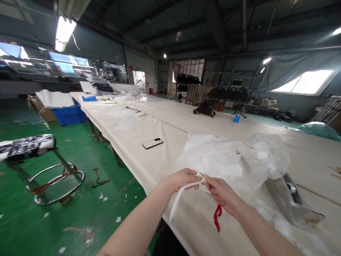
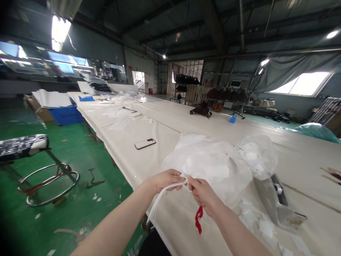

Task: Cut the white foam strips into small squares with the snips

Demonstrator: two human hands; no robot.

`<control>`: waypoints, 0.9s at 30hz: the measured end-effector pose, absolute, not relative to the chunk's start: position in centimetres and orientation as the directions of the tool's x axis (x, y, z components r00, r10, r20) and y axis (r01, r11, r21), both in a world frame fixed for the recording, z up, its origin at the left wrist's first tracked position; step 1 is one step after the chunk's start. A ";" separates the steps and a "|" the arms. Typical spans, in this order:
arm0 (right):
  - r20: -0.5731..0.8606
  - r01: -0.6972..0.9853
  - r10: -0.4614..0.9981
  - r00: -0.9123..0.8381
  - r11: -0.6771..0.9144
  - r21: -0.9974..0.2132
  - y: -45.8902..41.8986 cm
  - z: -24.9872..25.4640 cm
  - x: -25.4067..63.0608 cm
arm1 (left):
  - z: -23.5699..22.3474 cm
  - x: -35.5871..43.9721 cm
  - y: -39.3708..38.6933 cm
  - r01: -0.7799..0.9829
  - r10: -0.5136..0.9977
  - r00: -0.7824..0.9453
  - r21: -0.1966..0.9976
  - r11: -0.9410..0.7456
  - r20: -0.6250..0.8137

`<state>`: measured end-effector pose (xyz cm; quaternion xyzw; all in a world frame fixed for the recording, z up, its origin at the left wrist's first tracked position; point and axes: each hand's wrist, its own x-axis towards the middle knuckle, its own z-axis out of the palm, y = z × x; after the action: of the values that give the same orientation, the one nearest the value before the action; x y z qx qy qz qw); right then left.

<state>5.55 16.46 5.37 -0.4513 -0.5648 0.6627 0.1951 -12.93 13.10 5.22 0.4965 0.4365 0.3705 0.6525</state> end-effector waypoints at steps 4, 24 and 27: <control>-0.466 0.295 0.725 -0.506 -0.362 -0.884 17.3 4.6 5.6 | 4.5 -13.2 13.6 -0.074 0.915 0.339 0.964 0.256 -0.217; -0.063 0.754 0.753 -0.655 0.647 -0.110 24.1 4.6 4.9 | 3.6 -16.3 10.7 0.033 0.938 0.238 0.967 0.253 -0.254; -0.081 0.800 0.796 -0.600 0.597 -0.057 25.9 3.7 5.9 | 2.8 -17.1 10.2 0.104 0.967 0.062 0.965 0.240 -0.247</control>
<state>5.91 25.85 3.75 -0.4468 -0.8933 0.0436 -0.0235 -17.06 10.19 2.84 0.4765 0.5620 0.3912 0.5514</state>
